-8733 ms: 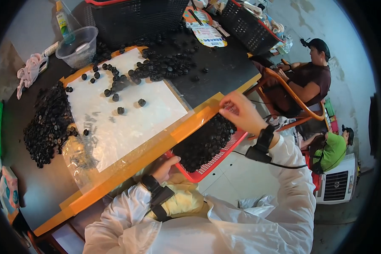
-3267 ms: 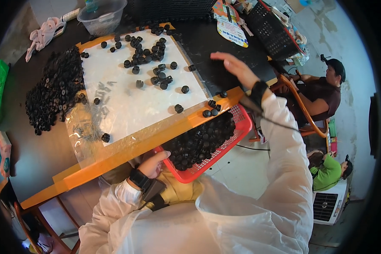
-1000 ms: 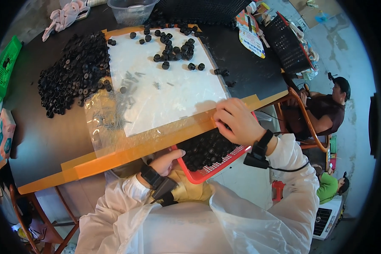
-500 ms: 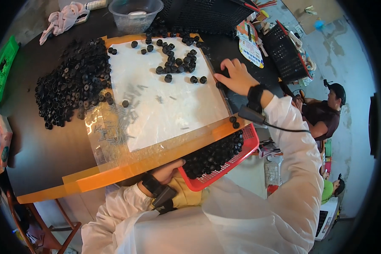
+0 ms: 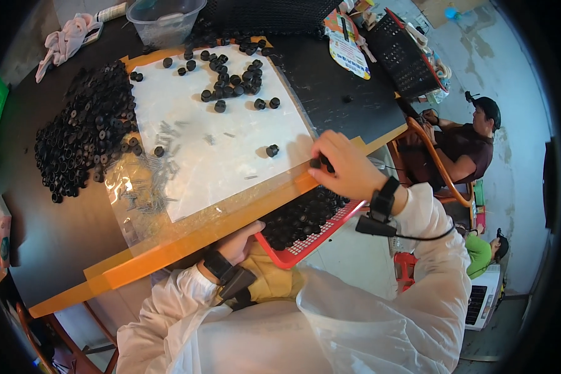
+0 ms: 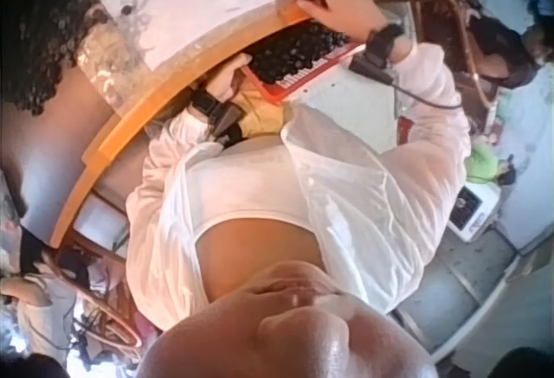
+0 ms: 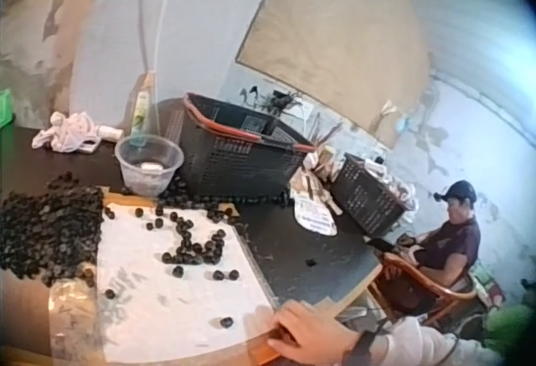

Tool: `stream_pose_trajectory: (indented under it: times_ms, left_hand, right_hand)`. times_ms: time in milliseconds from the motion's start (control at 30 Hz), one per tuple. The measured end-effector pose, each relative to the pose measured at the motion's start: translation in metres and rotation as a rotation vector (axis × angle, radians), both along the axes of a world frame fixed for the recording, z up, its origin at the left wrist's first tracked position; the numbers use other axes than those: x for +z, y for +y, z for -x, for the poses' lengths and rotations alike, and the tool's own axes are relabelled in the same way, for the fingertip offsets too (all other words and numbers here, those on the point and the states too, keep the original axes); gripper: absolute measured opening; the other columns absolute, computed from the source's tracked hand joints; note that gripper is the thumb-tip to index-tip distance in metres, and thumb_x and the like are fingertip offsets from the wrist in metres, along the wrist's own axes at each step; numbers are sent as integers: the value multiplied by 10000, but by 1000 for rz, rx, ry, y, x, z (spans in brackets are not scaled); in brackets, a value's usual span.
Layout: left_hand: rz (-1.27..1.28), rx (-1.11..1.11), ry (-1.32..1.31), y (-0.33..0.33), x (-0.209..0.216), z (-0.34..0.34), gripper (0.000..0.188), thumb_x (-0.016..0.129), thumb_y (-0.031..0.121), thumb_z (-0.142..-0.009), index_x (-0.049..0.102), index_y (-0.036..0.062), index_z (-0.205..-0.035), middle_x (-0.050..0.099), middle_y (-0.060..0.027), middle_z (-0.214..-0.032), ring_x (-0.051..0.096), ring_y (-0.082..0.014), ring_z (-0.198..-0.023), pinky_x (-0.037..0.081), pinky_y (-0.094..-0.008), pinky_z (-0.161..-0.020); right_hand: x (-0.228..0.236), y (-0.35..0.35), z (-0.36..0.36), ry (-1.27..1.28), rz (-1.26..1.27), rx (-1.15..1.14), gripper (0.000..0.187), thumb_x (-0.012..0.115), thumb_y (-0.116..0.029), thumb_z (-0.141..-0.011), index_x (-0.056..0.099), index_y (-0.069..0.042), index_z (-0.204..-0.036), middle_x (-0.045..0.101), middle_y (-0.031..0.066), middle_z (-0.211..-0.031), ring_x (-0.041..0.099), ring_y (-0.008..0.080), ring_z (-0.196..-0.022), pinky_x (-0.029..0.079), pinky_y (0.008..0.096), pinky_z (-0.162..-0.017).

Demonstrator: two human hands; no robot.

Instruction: Sorting small black plastic shoe components and placing them into a red basket.

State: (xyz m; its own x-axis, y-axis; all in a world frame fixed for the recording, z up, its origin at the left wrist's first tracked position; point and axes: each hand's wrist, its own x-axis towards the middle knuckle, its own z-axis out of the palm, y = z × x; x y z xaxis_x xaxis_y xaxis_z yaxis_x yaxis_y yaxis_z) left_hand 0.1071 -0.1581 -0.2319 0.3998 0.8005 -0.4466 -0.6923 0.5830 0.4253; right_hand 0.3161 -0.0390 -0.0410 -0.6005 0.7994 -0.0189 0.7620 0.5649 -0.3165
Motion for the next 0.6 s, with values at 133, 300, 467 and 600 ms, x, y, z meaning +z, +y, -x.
stream_pose_trajectory:
  times_ms: [133, 300, 467, 600]
  left_hand:
    - [1, -30, -28, 0, -2, 5, 232, 632, 17, -864, 607, 47, -1092, 625, -55, -1048, 589, -169, -979, 483, -327, -894]
    - [-22, -15, 128, -1, 14, 7, 77, 624, 47, -857, 626, 57, -933, 628, -26, -899, 601, -152, -835, 497, -318, -799]
    - [-34, -10, 20, 3, 12, 3, 102, 622, 54, -859, 614, 56, -961, 619, -31, -924, 591, -154, -859, 490, -334, -821]
    - [-52, 4, 17, -1, 11, 5, 163, 616, 59, -864, 604, 34, -1025, 617, -52, -967, 591, -179, -925, 479, -356, -867]
  right_hand:
    - [16, 2, -19, 7, 61, 95, 285, 685, -178, -786, 560, -69, -1016, 539, 114, -1009, 527, 309, -985, 422, 394, -857]
    - [-1, 85, -71, 93, -244, -335, 411, 626, -340, -879, 540, -92, -1195, 525, 143, -1134, 497, 327, -1086, 387, 408, -963]
    - [-22, 133, -62, 19, -47, -537, 495, 578, -505, -893, 543, -71, -1129, 498, 219, -1128, 541, 368, -997, 442, 394, -884]
    - [-24, 99, 8, 54, 45, -271, 566, 598, -515, -871, 505, -56, -1188, 473, 226, -1170, 530, 394, -1037, 444, 421, -901]
